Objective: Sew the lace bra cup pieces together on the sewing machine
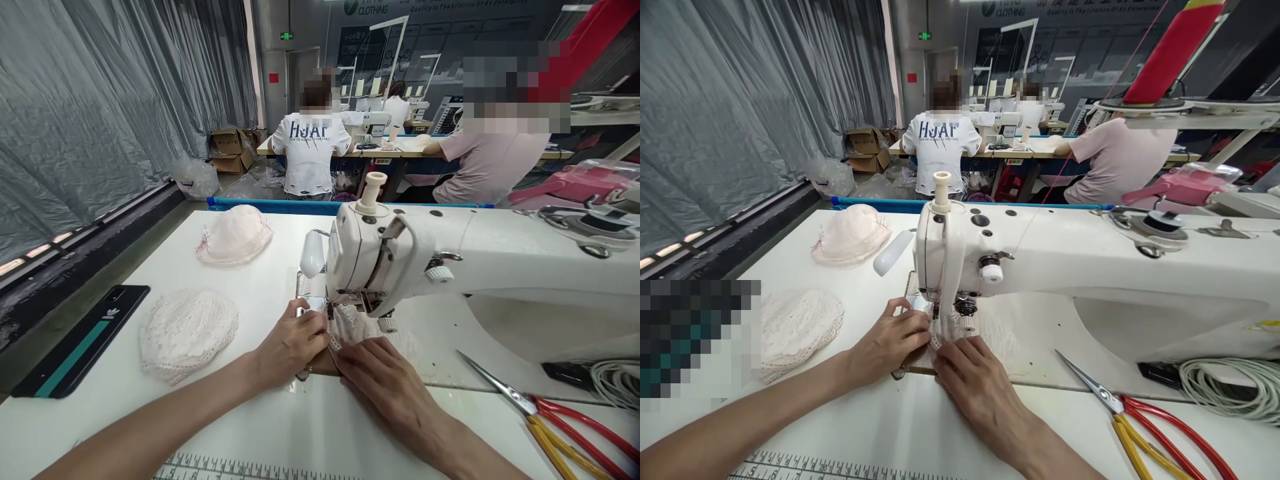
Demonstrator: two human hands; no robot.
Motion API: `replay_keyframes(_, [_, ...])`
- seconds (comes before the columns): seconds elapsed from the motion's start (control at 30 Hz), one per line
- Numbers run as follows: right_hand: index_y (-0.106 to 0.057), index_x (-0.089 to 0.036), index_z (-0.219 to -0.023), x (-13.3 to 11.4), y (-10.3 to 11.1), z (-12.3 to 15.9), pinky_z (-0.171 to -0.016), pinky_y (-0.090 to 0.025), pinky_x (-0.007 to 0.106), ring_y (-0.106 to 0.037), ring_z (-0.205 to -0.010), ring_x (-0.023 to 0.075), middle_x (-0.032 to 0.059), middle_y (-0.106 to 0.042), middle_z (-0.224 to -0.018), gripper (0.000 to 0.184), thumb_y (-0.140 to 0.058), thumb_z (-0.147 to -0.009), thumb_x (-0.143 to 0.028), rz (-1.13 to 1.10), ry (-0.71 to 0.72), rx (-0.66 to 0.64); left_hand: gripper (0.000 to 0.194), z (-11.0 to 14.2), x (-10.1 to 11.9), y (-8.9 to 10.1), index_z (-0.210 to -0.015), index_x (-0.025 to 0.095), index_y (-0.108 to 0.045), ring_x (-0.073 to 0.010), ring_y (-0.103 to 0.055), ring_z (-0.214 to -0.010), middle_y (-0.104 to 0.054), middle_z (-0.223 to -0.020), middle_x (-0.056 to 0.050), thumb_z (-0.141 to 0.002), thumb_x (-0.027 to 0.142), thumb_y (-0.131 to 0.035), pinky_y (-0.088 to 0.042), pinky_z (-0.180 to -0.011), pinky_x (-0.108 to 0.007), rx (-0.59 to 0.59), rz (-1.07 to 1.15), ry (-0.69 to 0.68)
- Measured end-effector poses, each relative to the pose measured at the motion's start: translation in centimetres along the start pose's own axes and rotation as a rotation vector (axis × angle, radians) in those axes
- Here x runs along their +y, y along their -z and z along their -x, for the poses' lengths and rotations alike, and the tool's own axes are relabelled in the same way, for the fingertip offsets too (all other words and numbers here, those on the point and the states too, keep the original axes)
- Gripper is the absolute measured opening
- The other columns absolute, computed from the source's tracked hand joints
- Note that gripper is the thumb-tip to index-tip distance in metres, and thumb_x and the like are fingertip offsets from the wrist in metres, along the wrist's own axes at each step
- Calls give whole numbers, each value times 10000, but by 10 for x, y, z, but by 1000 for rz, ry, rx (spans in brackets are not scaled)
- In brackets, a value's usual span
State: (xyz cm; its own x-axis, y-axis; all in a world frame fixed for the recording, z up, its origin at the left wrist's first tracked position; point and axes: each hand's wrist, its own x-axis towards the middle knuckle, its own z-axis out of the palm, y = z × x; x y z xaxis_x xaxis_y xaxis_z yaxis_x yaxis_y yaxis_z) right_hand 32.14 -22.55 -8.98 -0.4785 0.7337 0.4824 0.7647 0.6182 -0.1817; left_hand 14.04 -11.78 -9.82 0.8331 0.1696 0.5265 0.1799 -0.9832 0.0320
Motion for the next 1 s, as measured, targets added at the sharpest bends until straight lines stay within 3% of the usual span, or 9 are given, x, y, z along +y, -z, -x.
replay_keyframes(0.2, [-617, -150, -965, 3, -3, 2, -654, -459, 321, -569, -779, 182, 119, -647, -1032, 166, -457, -923, -157, 91, 3, 84, 192, 3, -2, -5, -852, 145, -526, -104, -590, -781, -647, -963, -43, -884, 22, -382, -342, -907, -354, 60, 58, 21])
replay_keyframes(0.47, [-609, -156, -1019, -2, -2, 2, -641, -443, 316, -588, -752, 171, 71, -689, -977, 162, -490, -909, -159, 31, 48, 44, 213, 4, 0, -3, -840, 162, -552, -119, -592, -869, -665, -915, -13, -908, 50, -383, -318, -925, -361, 17, 42, 30])
replay_keyframes(0.77, [-618, -159, -964, -8, 4, 2, -674, -403, 337, -575, -765, 186, 82, -682, -996, 150, -489, -912, -215, -12, 70, -1, 177, 4, 6, 0, -1047, 186, -559, -154, -571, -962, -648, -924, -14, -888, 139, -495, -285, -897, -375, -68, 64, 116])
replay_keyframes(0.93, [-603, -143, -1055, 1, 14, -2, -736, -368, 355, -582, -810, 199, 97, -679, -971, 342, -385, -966, -392, 17, -7, 49, 302, 6, 5, 1, -1094, 182, -544, -175, -557, -993, -640, -955, -37, -834, 42, -478, -269, -899, -393, -75, 72, 87])
replay_keyframes(1.0, [-629, -154, -1005, 7, 18, -1, -777, -344, 371, -591, -818, 197, 103, -677, -972, 434, -320, -972, -458, 100, -71, 69, 343, 5, 5, 1, -1102, 172, -537, -175, -555, -990, -638, -968, -47, -814, 2, -460, -269, -903, -400, -58, 38, 64])
